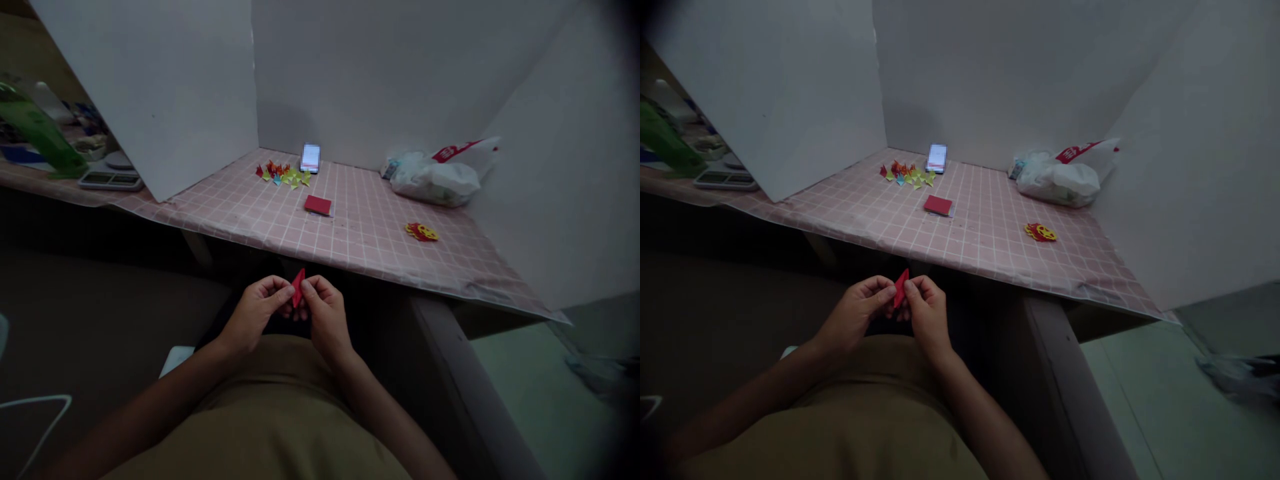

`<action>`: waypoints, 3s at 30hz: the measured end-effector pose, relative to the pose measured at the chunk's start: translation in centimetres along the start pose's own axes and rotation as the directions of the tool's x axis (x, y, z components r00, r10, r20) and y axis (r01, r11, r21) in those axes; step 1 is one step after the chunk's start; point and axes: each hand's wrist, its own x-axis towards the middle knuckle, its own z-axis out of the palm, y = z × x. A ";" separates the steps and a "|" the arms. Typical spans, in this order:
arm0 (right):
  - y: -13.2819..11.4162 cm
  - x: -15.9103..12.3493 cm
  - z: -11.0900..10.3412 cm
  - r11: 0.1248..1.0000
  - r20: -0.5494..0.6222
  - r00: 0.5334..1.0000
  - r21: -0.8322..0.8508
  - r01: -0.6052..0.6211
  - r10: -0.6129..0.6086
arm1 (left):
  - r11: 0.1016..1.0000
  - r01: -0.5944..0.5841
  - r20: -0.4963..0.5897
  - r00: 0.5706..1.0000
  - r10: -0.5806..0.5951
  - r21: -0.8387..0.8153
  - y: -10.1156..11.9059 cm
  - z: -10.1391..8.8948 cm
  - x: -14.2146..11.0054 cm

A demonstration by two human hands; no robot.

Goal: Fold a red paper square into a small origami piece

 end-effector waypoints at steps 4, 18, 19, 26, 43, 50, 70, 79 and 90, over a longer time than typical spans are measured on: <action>0.2 -0.1 0.2 0.999 -0.033 0.999 0.036 -0.002 0.004 | 1.000 0.020 0.029 0.999 -0.020 -0.013 -0.4 0.1 0.1; -0.1 0.4 -0.3 0.999 0.034 0.998 -0.009 -0.043 0.043 | 0.984 0.022 0.131 0.990 -0.045 0.175 1.2 -0.9 0.3; -0.2 0.5 -0.2 1.000 0.015 1.000 -0.010 -0.026 0.026 | 0.988 0.038 0.134 0.989 -0.058 0.150 1.1 -0.9 0.3; -0.9 0.4 0.1 0.990 -0.095 0.987 -0.072 0.119 -0.126 | 0.990 0.081 0.128 0.987 -0.096 0.113 1.7 -0.4 0.6; -4.7 6.4 -0.5 0.893 0.096 0.947 -0.315 0.322 -0.308 | 0.897 -0.385 0.143 0.921 0.361 0.216 5.0 -0.8 7.7; -4.3 12.5 -1.2 0.913 0.038 0.946 -0.249 0.322 -0.323 | 0.830 -0.511 0.110 0.859 0.499 0.222 4.9 -0.5 13.4; -2.6 15.1 -1.9 0.901 -0.050 0.916 -0.209 0.380 -0.398 | 0.820 -0.514 0.050 0.853 0.520 0.251 4.2 -0.8 16.6; -1.9 15.3 -2.2 0.919 -0.069 0.935 -0.223 0.326 -0.348 | 0.821 -0.524 0.043 0.848 0.529 0.226 3.4 -0.9 17.1; -1.7 15.5 -2.1 0.923 -0.086 0.942 -0.246 0.296 -0.325 | 0.826 -0.532 0.049 0.844 0.533 0.187 3.0 -0.7 17.2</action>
